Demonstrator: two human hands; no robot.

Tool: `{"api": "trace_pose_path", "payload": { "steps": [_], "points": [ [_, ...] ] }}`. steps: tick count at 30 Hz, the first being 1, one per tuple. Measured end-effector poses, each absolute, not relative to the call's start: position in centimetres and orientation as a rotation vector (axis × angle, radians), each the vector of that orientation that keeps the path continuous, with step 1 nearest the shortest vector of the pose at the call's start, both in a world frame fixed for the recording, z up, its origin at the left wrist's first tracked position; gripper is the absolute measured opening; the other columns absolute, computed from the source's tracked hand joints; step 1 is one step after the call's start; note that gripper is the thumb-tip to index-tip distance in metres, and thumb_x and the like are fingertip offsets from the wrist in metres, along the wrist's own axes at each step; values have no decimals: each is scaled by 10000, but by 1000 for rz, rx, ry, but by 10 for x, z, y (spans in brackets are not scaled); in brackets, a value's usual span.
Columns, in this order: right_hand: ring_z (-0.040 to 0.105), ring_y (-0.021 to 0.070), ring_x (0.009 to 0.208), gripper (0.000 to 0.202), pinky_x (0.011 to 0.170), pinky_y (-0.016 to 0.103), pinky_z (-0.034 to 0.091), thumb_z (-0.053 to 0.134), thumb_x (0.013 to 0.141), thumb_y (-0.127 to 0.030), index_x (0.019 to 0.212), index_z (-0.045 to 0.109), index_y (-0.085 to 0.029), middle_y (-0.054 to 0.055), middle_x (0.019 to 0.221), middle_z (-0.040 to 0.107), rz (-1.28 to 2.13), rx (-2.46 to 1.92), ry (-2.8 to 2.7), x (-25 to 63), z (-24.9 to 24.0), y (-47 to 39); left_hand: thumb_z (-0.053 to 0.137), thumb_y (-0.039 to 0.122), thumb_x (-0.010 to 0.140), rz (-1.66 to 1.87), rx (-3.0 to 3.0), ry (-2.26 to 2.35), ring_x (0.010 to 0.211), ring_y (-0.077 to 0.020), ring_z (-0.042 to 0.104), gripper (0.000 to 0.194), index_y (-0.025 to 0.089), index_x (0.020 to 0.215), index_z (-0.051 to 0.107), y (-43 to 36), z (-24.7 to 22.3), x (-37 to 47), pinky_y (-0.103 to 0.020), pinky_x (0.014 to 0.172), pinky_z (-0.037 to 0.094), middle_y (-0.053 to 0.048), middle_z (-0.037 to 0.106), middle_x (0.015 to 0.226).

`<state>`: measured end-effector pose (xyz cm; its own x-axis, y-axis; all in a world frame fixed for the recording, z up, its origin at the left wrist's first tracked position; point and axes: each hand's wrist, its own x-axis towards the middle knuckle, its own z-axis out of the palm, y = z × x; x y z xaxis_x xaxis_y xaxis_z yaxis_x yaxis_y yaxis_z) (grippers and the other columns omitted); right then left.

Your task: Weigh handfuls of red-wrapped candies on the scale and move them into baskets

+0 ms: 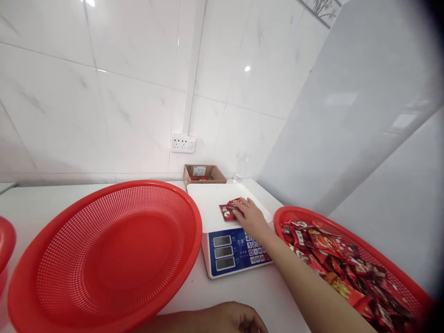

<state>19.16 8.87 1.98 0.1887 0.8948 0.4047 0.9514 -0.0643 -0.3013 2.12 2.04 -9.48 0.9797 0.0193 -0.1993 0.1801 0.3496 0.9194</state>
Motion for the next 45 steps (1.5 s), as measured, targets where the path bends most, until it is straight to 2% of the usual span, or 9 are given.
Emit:
{"api": "trace_pose_path", "payload": {
  "steps": [3, 5, 8, 10, 11, 19, 26, 32, 45],
  "points": [
    [402, 241, 1192, 356, 1020, 445, 279, 377, 849, -356, 1086, 592, -200, 90, 1186, 565, -254, -1865, -1513, 184, 18, 60, 713, 625, 402, -106, 1220, 184, 623, -62, 483, 695, 164, 918, 641, 21, -99, 23, -269, 750, 408, 5, 555, 723],
    [479, 225, 1105, 359, 970, 394, 348, 360, 853, -408, 1058, 581, -214, 94, 1120, 590, -233, -1789, -1348, 177, 8, 30, 712, 619, 425, -86, 1241, 193, 635, -71, 492, 673, 170, 922, 640, 20, -99, 22, -278, 748, 416, -1, 561, 741],
    [580, 204, 838, 325, 761, 307, 458, 396, 816, -488, 890, 589, -237, 58, 870, 640, 22, -1807, -1164, 164, -25, -15, 706, 621, 437, -69, 1243, 189, 624, -68, 481, 650, 169, 900, 640, 17, -92, 18, -272, 728, 420, 4, 550, 736],
    [531, 173, 560, 358, 548, 275, 445, 367, 807, -535, 692, 543, -245, -7, 564, 545, 289, -1880, -1074, 158, -52, -38, 705, 611, 460, -39, 1261, 182, 620, -68, 475, 621, 172, 895, 635, 15, -85, 14, -271, 720, 422, 11, 536, 726],
    [507, 165, 522, 361, 518, 268, 431, 378, 796, -547, 661, 525, -246, -22, 525, 511, 365, -1910, -1052, 155, -64, -47, 707, 607, 463, -33, 1269, 174, 621, -74, 481, 615, 173, 892, 630, 14, -81, 13, -277, 716, 426, 14, 532, 717],
    [505, 158, 571, 346, 569, 252, 419, 425, 766, -557, 663, 510, -237, -32, 581, 530, 458, -1908, -1146, 142, -81, -61, 702, 648, 361, -117, 1330, 128, 604, -96, 524, 706, 179, 877, 591, 9, -76, 10, -315, 700, 431, 34, 544, 690],
    [500, 162, 582, 344, 571, 250, 410, 410, 779, -548, 690, 515, -232, -35, 581, 520, 431, -1872, -1118, 146, -77, -67, 618, 698, 476, -21, 1642, 177, 660, -97, 499, 679, 179, 913, 614, 0, -69, 3, -268, 694, 408, 23, 534, 718],
    [496, 151, 589, 375, 582, 243, 401, 437, 751, -563, 700, 541, -206, -33, 584, 535, 398, -1803, -1084, 144, -77, -67, 665, 511, 633, 47, 1723, 228, 680, -102, 526, 446, 184, 930, 608, -4, -79, 2, -249, 701, 425, 18, 559, 734],
    [490, 140, 565, 398, 555, 232, 396, 491, 699, -581, 666, 570, -193, -30, 567, 555, 426, -1696, -1065, 150, -84, -69, 645, 618, 562, 108, 1721, 288, 631, -83, 531, 563, 188, 922, 594, -8, -84, 4, -231, 657, 437, 24, 555, 713]
  ]
}}
